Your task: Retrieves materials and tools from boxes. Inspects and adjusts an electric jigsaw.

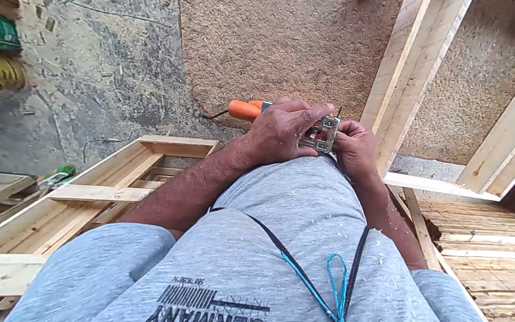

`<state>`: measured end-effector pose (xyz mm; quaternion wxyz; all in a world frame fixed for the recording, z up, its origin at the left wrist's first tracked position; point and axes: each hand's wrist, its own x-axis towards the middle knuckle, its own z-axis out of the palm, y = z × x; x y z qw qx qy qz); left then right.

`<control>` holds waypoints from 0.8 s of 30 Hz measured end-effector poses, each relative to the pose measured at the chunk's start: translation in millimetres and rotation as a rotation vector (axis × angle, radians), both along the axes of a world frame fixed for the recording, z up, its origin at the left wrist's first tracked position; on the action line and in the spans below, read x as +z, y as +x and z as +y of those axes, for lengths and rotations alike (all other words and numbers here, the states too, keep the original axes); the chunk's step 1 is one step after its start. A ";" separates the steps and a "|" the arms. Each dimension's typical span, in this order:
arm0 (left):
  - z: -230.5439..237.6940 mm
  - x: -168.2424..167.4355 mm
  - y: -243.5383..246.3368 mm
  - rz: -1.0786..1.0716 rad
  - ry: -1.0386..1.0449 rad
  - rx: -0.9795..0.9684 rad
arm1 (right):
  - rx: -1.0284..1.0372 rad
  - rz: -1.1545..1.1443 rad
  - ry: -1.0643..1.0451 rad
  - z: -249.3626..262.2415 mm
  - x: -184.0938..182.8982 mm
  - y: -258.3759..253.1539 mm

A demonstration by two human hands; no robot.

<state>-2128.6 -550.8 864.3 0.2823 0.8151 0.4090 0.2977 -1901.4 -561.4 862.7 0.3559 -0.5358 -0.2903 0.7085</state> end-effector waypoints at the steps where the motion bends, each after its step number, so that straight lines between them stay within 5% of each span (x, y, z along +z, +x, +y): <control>1: 0.3 0.3 0.2 0.002 0.000 -0.003 | -0.009 0.018 -0.029 1.7 0.0 -0.1; 8: -0.6 -0.2 -0.6 0.002 0.005 -0.005 | 0.060 -0.202 0.217 -4.6 -0.2 -0.5; 16: -1.7 -1.1 -0.9 0.001 0.014 -0.027 | -0.034 0.112 -0.291 10.9 9.1 -4.0; 24: -2.1 -1.3 -0.7 -0.020 0.037 -0.042 | 0.255 -0.072 -0.104 14.3 5.8 11.4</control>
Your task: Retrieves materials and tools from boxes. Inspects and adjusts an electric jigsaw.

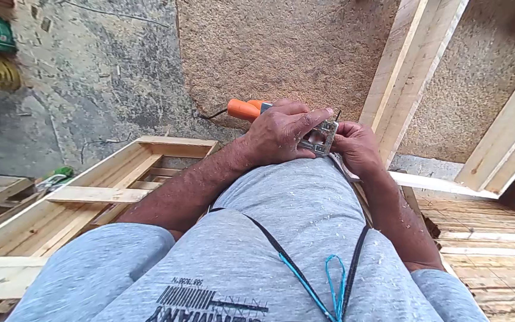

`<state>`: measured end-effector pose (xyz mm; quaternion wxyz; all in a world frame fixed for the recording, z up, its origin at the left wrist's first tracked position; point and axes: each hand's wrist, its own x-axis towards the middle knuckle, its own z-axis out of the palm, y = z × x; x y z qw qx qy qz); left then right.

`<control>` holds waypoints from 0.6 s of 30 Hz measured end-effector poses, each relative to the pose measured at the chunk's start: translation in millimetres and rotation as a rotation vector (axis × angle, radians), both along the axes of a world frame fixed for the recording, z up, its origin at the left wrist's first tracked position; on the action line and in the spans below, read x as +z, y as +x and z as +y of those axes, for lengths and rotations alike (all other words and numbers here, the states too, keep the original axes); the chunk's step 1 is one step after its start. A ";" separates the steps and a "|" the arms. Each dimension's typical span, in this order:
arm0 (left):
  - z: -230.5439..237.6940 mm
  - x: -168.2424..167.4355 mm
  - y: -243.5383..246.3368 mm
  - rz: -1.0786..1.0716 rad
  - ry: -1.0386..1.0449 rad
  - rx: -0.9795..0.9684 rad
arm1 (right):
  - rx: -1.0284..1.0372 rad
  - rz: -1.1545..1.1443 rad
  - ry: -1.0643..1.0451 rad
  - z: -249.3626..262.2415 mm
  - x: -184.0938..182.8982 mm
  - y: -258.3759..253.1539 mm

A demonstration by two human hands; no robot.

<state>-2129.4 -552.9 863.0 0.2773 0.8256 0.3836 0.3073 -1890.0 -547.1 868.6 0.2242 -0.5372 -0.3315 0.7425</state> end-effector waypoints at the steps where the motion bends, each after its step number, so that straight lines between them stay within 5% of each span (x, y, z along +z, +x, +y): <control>1: -0.2 0.2 -0.1 0.003 -0.003 -0.008 | 0.014 0.010 -0.037 1.3 0.5 0.2; 3: -0.2 -0.1 -0.2 0.003 -0.005 -0.020 | 0.062 -0.002 -0.039 3.3 1.7 1.0; 6: -0.7 -0.6 -1.7 0.005 -0.011 -0.029 | 0.223 -0.216 0.274 6.6 -1.2 8.6; 9: -0.6 -0.4 -2.9 0.005 -0.020 -0.028 | 0.426 -0.504 0.877 17.1 -8.5 21.5; 13: -1.2 -0.5 -3.4 0.007 -0.017 -0.031 | 0.600 -0.617 1.577 31.0 -22.8 28.4; 18: -2.3 -3.7 -4.4 -0.005 -0.009 -0.007 | 0.618 -0.600 1.853 41.4 -44.0 32.3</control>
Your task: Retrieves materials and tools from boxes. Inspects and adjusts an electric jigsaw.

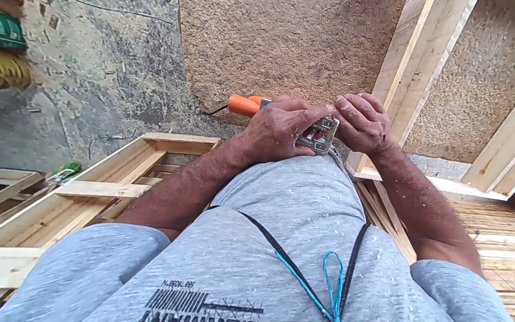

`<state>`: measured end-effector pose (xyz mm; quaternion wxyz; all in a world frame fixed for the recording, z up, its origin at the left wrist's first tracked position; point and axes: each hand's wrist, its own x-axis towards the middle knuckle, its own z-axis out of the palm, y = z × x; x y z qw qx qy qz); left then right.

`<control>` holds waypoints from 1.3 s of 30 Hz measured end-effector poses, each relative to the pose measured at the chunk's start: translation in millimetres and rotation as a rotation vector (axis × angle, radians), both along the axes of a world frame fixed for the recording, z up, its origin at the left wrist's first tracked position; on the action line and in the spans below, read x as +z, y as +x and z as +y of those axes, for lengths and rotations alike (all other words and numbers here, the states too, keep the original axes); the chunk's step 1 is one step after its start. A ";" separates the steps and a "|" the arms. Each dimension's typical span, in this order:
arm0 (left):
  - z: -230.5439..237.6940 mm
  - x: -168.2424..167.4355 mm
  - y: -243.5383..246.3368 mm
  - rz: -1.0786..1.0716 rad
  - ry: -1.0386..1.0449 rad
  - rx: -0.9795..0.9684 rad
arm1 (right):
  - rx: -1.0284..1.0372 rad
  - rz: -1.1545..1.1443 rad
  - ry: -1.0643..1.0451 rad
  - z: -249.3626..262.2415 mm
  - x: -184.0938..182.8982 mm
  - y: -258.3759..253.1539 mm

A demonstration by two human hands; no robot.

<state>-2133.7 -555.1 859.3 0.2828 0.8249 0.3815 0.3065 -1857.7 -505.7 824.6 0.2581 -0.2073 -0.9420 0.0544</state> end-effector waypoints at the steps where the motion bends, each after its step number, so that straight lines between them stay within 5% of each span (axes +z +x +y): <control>1: -0.1 -0.2 -0.8 0.006 0.002 0.006 | 0.004 0.011 0.000 0.4 -1.9 -1.5; 13: 4.3 2.1 1.8 0.011 0.003 0.004 | 0.204 0.058 0.015 32.8 -17.8 -10.9; 28: 5.8 0.7 3.7 0.022 0.018 0.041 | -0.051 0.289 -0.186 1.8 -60.2 -24.4; 39: 5.0 -0.4 7.0 0.037 0.038 0.040 | -0.274 0.315 -0.378 -31.2 -53.1 -31.6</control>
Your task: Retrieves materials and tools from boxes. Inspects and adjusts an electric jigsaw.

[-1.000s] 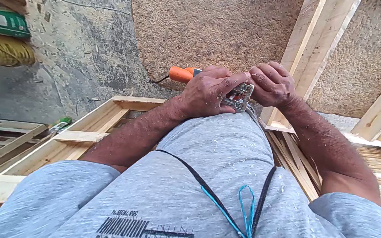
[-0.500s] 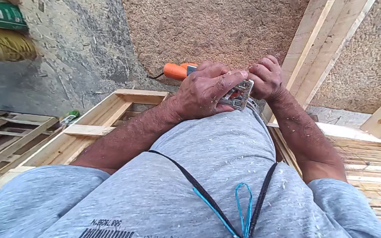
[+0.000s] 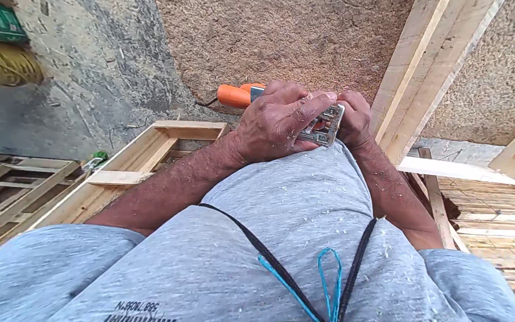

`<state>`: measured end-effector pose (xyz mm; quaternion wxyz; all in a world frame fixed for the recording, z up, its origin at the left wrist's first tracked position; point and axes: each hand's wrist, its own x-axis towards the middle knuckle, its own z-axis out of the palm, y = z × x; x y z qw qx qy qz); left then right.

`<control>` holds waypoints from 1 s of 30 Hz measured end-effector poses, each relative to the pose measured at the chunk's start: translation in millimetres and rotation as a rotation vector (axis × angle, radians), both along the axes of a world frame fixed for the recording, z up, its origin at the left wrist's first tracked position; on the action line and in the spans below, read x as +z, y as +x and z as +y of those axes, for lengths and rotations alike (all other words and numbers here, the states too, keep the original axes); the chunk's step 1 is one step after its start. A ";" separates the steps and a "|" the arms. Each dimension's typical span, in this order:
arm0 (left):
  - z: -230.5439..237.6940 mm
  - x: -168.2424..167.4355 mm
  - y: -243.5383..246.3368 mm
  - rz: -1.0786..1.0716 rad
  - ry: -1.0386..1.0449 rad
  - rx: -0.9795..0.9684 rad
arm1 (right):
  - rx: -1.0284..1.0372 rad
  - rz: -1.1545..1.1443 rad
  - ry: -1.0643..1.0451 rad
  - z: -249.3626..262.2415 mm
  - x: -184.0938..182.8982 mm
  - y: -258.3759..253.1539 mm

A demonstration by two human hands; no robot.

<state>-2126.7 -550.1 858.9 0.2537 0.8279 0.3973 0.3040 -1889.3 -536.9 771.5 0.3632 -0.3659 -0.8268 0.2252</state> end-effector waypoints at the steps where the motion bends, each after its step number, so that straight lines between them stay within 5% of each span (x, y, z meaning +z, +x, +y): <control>1: -0.5 -0.3 0.0 0.000 0.002 0.003 | -0.006 -0.010 -0.010 -1.6 1.3 -0.1; 14: -3.1 -3.4 -8.6 -0.026 0.012 -0.004 | 0.032 -0.192 0.015 2.8 28.7 6.5; 30: -6.7 -4.6 -3.2 -0.028 0.012 -0.009 | -0.069 0.015 0.157 -11.1 -2.3 -4.6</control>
